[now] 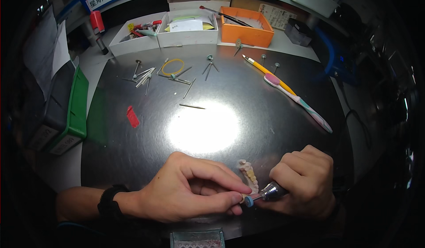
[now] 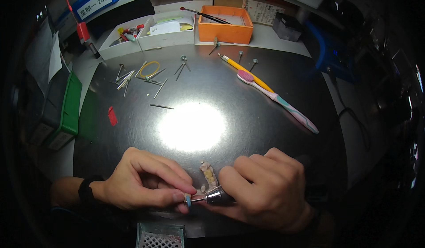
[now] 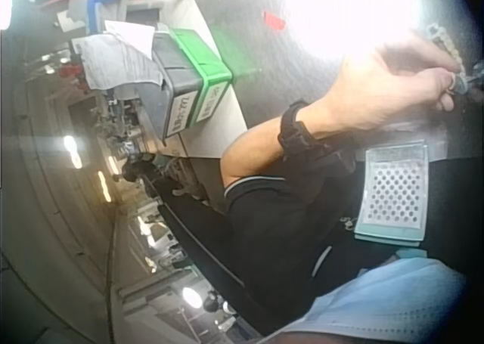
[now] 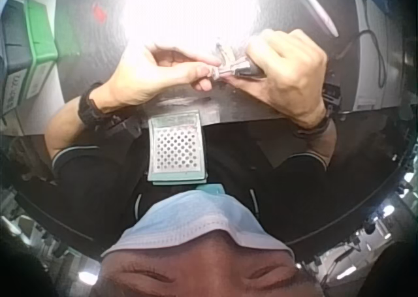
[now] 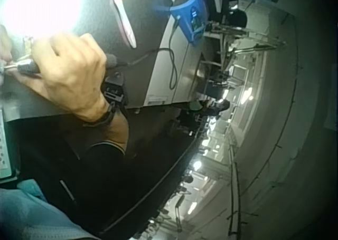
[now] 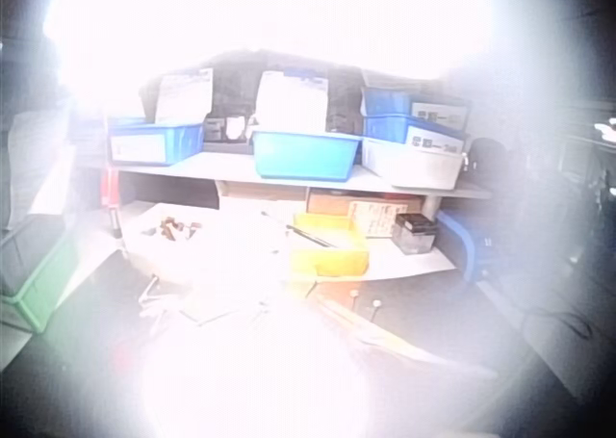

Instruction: Polishing and assembling parts of a dental dental prosthesis using a rotary tool.

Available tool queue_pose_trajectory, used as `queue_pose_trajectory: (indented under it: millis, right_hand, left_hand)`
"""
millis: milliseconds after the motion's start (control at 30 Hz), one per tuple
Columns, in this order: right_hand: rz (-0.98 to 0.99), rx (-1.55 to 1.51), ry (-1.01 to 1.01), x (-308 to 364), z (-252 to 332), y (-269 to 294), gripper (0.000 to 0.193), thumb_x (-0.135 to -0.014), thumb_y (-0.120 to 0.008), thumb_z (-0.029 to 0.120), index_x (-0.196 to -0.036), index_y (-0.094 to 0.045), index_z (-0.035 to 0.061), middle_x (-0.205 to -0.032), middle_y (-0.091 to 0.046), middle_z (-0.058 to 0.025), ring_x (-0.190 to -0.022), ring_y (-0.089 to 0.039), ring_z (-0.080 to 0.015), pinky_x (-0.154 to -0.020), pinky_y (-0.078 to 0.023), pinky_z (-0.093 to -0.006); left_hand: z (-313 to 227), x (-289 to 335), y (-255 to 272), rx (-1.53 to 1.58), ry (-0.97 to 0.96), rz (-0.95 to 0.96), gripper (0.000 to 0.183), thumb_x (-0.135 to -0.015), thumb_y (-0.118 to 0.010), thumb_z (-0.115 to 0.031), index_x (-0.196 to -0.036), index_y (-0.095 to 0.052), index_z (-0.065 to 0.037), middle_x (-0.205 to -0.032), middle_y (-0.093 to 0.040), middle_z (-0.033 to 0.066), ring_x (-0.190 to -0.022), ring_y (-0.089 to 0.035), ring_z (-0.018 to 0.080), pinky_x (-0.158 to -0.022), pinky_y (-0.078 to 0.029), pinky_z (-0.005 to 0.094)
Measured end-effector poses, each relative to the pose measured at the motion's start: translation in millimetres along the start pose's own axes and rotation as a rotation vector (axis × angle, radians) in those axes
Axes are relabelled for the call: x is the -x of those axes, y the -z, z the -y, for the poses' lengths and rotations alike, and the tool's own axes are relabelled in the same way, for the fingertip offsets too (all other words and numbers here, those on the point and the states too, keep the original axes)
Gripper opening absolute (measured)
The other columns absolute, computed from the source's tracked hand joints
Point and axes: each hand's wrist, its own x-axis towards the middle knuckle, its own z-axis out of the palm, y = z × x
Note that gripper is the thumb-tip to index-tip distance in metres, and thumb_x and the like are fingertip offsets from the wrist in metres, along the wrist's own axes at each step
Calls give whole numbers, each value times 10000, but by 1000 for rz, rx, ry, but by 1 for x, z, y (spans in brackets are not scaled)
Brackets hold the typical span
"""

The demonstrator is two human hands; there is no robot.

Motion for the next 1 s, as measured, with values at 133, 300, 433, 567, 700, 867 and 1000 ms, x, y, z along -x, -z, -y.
queue_pose_trajectory:
  millis: [133, 300, 433, 567, 700, 867, 1000]
  right_hand:
    - [0, -1, 6, -1, 1, 2, 480, -733, -790, 480, -614, -496, 120, -550, -397, 16, -453, -469, -133, -464, -298, -306]
    - [5, -23, -29, 0, 2, -1, 520, -651, -843, 493, -627, -498, 104, -553, -443, -6, -441, -445, -165, -465, -276, -324]
    - [-1, -16, -23, -1, 3, 0, 521, -645, -850, 487, -627, -496, 105, -549, -435, -3, -441, -443, -161, -464, -276, -323]
    - [-6, -16, -26, 0, 3, -2, 525, -639, -853, 490, -627, -496, 106, -548, -433, -1, -441, -440, -158, -463, -279, -321]
    - [3, -14, -4, -2, 3, -1, 505, -750, -798, 485, -603, -477, 123, -542, -401, 29, -449, -466, -108, -462, -300, -297]
    - [3, -14, 21, 0, 3, 0, 500, -745, -788, 493, -606, -484, 122, -541, -393, 20, -446, -465, -123, -463, -301, -302]
    - [1, -1, 7, 1, 1, 3, 505, -730, -790, 500, -600, -481, 123, -535, -397, 15, -438, -453, -139, -464, -291, -305]
  left_hand:
    - [-1, 0, 0, 15, 3, -3, 184, -865, -629, 138, -1035, -692, 110, -1073, -668, 234, -912, -711, 222, -766, -596, 238]
    - [-1, 1, 1, -18, 1, 9, 184, -864, -632, 137, -1035, -693, 107, -1068, -669, 230, -908, -711, 217, -754, -595, 230]
    - [0, 1, 2, -24, 2, 16, 180, -866, -634, 132, -1033, -694, 106, -1066, -669, 225, -903, -711, 210, -745, -594, 222]
    - [1, 1, 2, -33, 5, 20, 176, -867, -637, 127, -1032, -695, 106, -1067, -669, 222, -896, -711, 207, -742, -595, 218]
    - [0, 1, 2, -43, 20, 14, 176, -864, -641, 126, -1030, -695, 106, -1070, -667, 223, -893, -712, 208, -743, -597, 219]
    - [-2, 0, 2, -72, 16, 34, 181, -862, -637, 135, -1034, -689, 113, -1069, -667, 226, -906, -712, 213, -758, -599, 228]
    - [0, 0, 1, -21, 7, 29, 186, -863, -630, 141, -1040, -685, 117, -1069, -667, 229, -911, -712, 219, -765, -600, 232]
